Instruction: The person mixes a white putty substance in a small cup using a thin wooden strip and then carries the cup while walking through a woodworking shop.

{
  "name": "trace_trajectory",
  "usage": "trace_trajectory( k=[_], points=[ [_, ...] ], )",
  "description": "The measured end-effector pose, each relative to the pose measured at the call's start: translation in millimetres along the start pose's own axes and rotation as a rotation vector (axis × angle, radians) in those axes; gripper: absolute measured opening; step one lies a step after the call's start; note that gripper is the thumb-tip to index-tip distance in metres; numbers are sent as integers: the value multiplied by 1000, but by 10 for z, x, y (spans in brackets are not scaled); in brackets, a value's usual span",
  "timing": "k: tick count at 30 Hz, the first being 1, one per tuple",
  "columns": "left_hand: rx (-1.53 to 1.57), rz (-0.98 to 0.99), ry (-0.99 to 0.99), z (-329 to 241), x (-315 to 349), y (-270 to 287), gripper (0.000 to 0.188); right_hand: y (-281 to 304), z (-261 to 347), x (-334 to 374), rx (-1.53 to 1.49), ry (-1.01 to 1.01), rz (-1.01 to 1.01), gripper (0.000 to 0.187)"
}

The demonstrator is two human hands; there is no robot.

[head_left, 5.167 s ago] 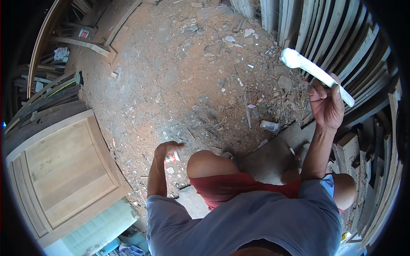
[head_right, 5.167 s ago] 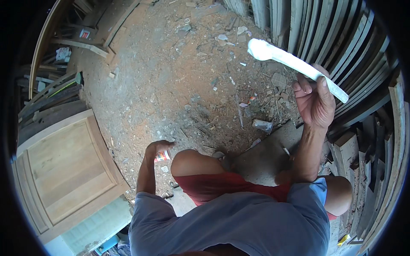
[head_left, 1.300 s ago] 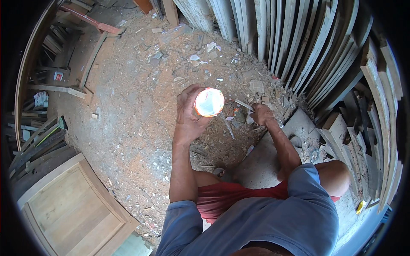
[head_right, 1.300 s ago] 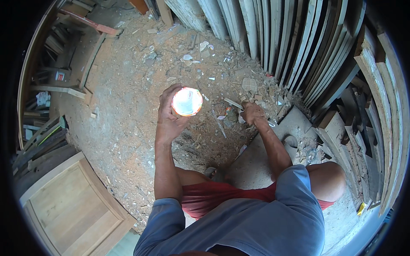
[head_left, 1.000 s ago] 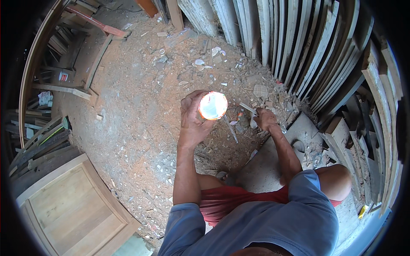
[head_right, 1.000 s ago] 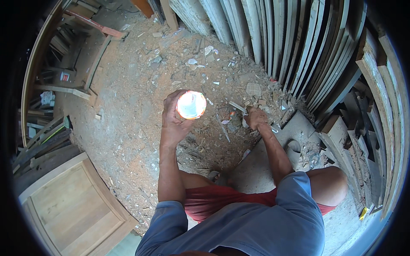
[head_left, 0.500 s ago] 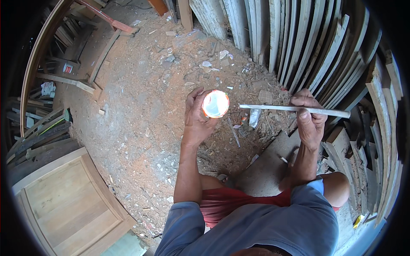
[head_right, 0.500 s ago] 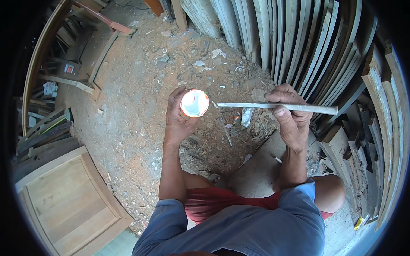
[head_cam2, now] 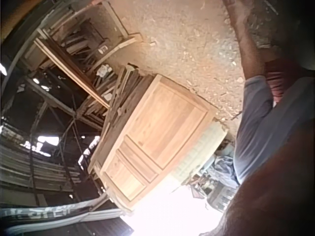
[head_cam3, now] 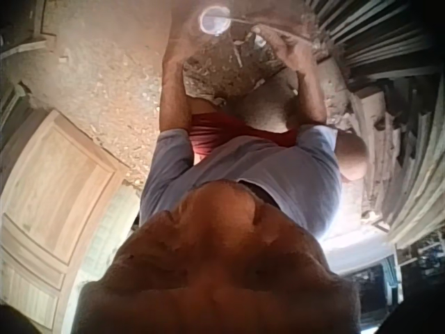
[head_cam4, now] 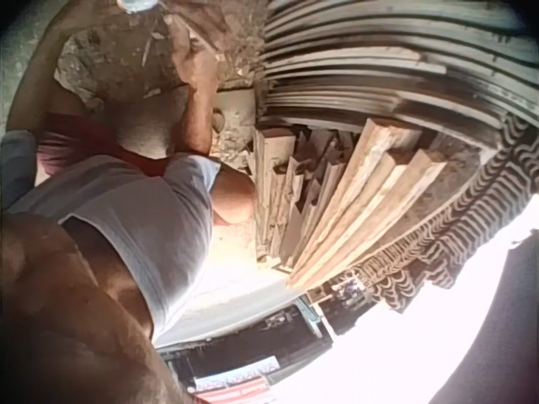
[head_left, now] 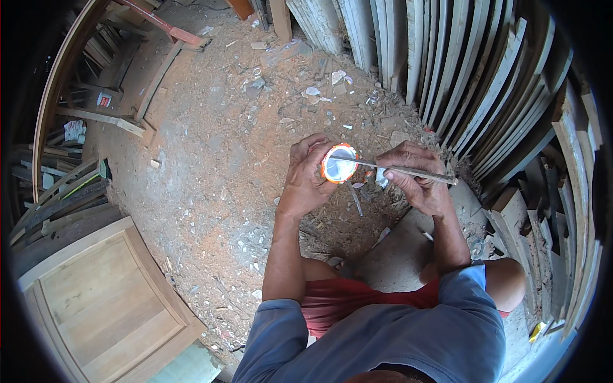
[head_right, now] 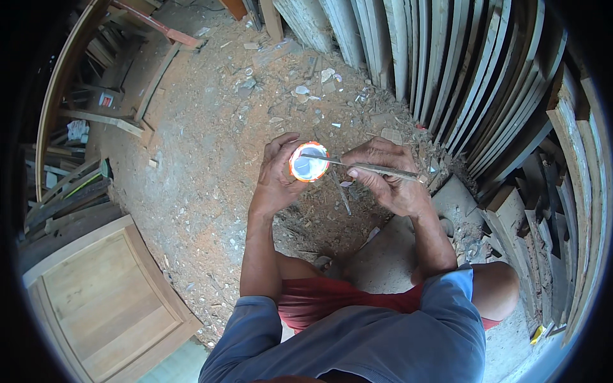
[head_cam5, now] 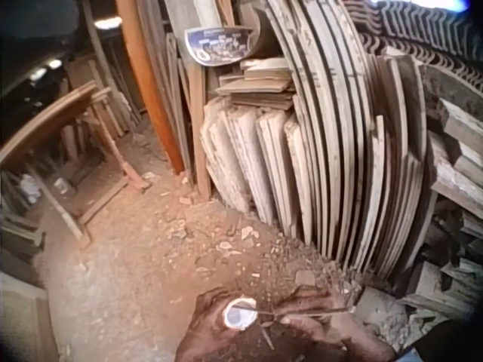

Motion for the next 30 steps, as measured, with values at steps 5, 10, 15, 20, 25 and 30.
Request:
trace_trajectory(
  k=[5, 10, 15, 20, 25, 30],
  points=[
    [18, 11, 1, 31, -1, -79, 68, 58, -75, 89, -74, -75, -95, 17],
    [14, -23, -3, 25, -33, -86, 67, 134, -221, 229, -199, -203, -224, 15],
    [-27, -119, -28, -4, -49, -14, 67, 199, -414, 365, -304, -346, -396, 12],
    [-106, -130, -35, -53, -64, -7, 71, 230, -820, 473, -503, -469, -578, 9],
    [-54, -206, -28, -54, -73, 80, 71, 285, -1161, 570, -764, -572, -695, 7],
    [-5, -293, -77, 39, -77, 168, 71, 423, -1163, 582, -1023, -540, -760, 12]
  ],
)
Point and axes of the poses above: each hand's wrist, its own x-axis away from the middle knuckle, its own y-axis out of the back of the hand, z = x × y, the point moved 10 cm from there along -x, towards the middle knuckle, and after that the axes turned 5 degrees about -z, right-handed, at the moved point
